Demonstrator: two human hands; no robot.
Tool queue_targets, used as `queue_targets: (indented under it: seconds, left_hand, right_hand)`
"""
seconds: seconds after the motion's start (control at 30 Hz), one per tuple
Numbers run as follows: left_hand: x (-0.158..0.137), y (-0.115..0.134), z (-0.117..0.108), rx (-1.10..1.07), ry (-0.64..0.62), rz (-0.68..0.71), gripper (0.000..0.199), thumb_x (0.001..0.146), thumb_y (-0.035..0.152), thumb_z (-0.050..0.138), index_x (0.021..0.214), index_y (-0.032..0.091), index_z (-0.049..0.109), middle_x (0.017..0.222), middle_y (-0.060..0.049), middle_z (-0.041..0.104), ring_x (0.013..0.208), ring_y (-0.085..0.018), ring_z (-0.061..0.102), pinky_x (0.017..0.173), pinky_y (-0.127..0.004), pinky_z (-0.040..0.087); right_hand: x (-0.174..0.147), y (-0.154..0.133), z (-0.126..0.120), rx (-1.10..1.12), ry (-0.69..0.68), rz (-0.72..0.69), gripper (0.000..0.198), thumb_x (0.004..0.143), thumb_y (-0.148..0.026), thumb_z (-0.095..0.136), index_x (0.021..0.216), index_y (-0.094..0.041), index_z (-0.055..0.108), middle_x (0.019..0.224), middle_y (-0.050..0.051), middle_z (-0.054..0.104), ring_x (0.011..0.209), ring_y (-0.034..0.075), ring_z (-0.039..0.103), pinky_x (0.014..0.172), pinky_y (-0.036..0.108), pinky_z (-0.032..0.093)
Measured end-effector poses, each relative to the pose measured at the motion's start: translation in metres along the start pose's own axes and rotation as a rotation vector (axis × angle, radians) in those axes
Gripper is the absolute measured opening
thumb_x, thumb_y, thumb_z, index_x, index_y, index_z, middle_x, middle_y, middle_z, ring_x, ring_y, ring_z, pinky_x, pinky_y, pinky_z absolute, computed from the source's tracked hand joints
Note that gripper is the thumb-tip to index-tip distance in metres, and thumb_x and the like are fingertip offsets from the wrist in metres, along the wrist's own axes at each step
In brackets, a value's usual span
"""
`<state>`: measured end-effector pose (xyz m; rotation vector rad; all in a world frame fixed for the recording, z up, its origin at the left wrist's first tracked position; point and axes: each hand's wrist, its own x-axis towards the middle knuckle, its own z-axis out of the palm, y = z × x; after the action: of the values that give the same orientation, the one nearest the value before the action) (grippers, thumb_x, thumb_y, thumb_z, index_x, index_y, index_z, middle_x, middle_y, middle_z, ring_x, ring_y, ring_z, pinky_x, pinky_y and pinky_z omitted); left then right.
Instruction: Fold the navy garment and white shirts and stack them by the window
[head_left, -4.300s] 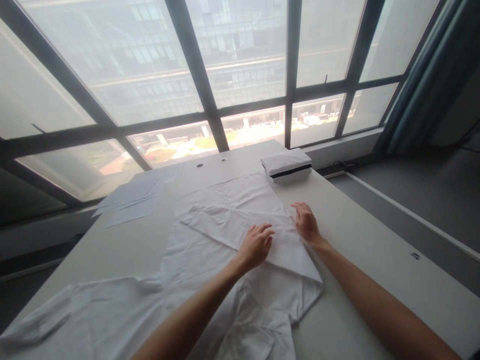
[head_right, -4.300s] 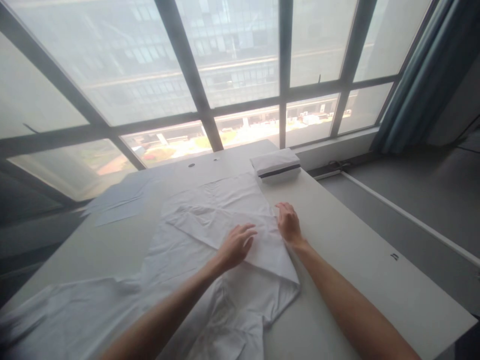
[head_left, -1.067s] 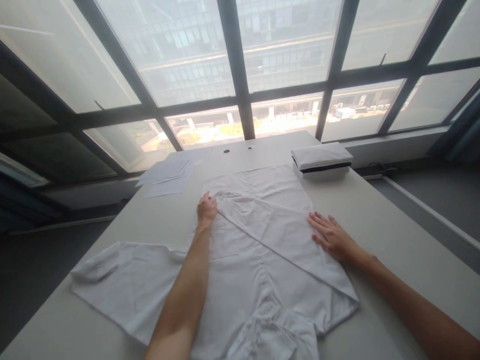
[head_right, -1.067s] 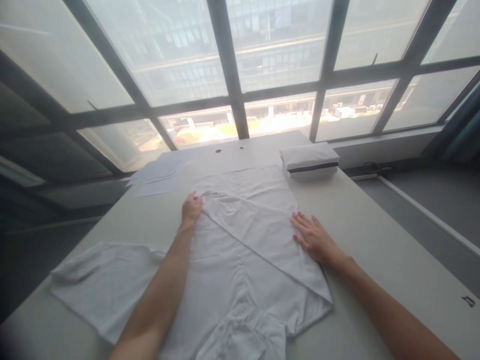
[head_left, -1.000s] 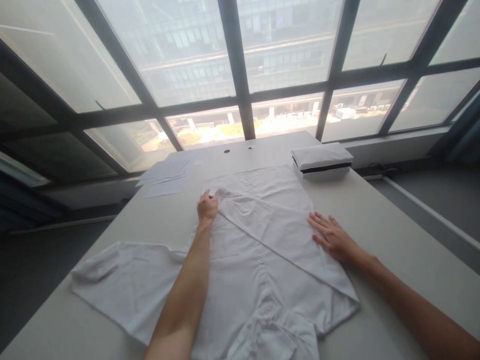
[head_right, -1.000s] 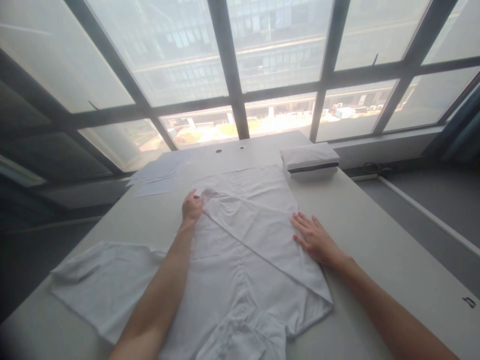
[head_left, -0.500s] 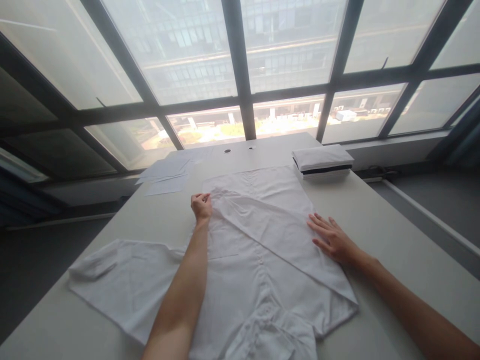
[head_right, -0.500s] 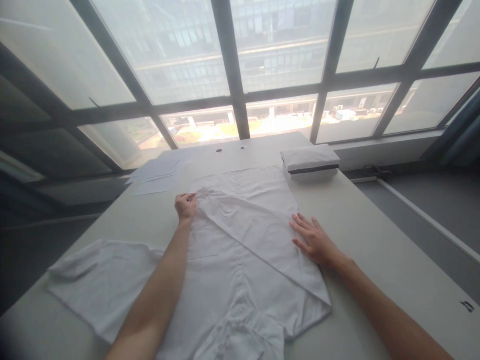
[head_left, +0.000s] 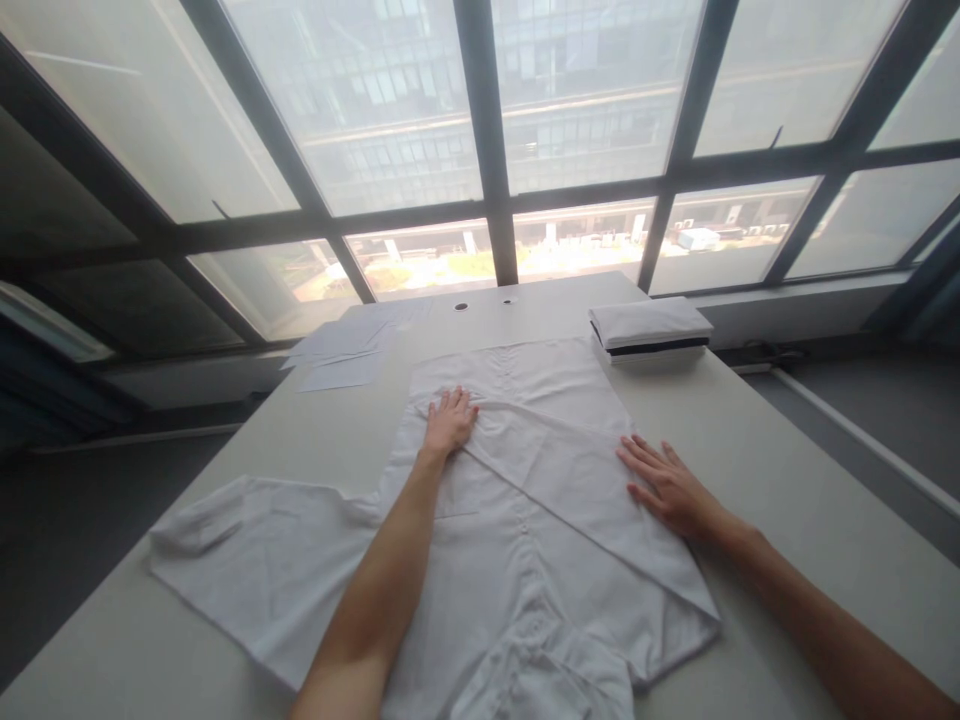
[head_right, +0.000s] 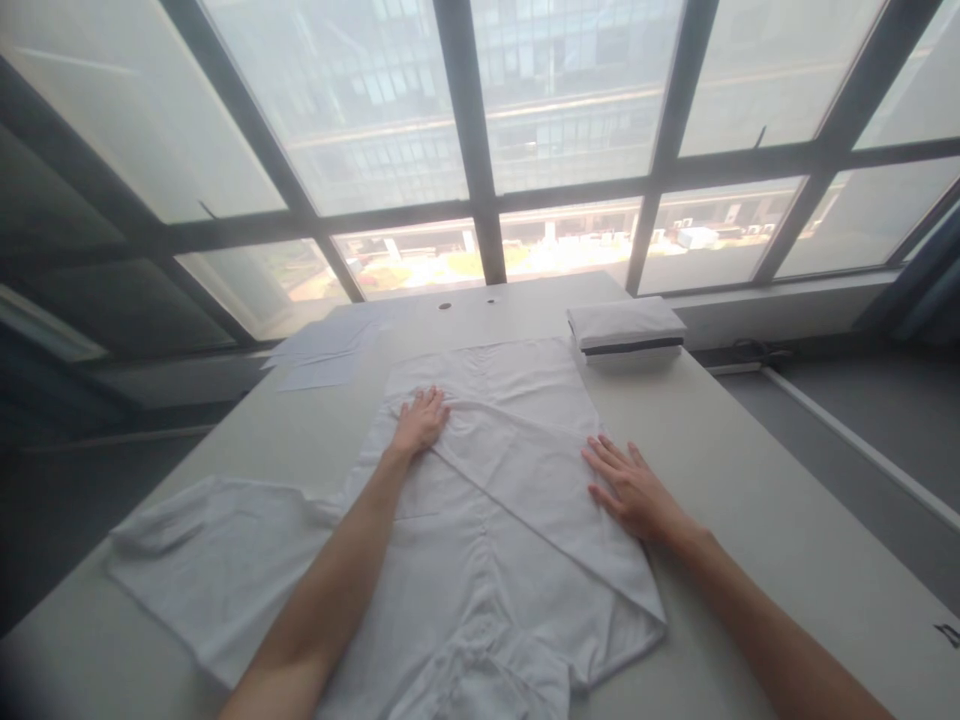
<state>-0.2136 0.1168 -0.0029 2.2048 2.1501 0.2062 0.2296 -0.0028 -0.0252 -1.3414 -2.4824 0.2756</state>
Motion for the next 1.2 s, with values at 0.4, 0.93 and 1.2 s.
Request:
queue_targets:
  seconds: [0.4, 0.93, 1.2]
  left_hand:
    - [0.006, -0.002, 0.003, 0.011, 0.000, -0.057, 0.066, 0.102, 0.056, 0.032, 0.158, 0.021, 0.038, 0.169, -0.010, 0.022, 0.155, -0.037, 0.016, 0.121, -0.062, 0.015]
    - [0.007, 0.003, -0.006, 0.043, -0.066, -0.116, 0.068, 0.101, 0.060, 0.027, 0.160, 0.028, 0.032, 0.170, -0.002, 0.016, 0.156, -0.035, 0.010, 0.118, -0.073, 0.007]
    - [0.011, -0.003, 0.005, -0.055, 0.066, -0.121, 0.057, 0.101, 0.053, 0.038, 0.153, 0.028, 0.046, 0.166, -0.007, 0.031, 0.153, -0.036, 0.023, 0.118, -0.071, 0.012]
  right_hand:
    - [0.002, 0.002, -0.013, 0.241, 0.684, 0.263, 0.054, 0.101, -0.027, 0.026, 0.147, -0.018, 0.054, 0.147, 0.013, 0.058, 0.143, 0.026, 0.046, 0.120, 0.053, 0.036]
    - [0.003, 0.007, -0.008, 0.062, 0.049, 0.102, 0.058, 0.104, -0.039, 0.036, 0.160, -0.028, 0.031, 0.166, 0.006, 0.029, 0.155, 0.028, 0.021, 0.123, 0.063, 0.016]
    - [0.003, 0.006, -0.015, 0.097, 0.023, 0.086, 0.056, 0.105, -0.037, 0.033, 0.161, -0.028, 0.030, 0.167, 0.006, 0.025, 0.156, 0.026, 0.017, 0.123, 0.061, 0.015]
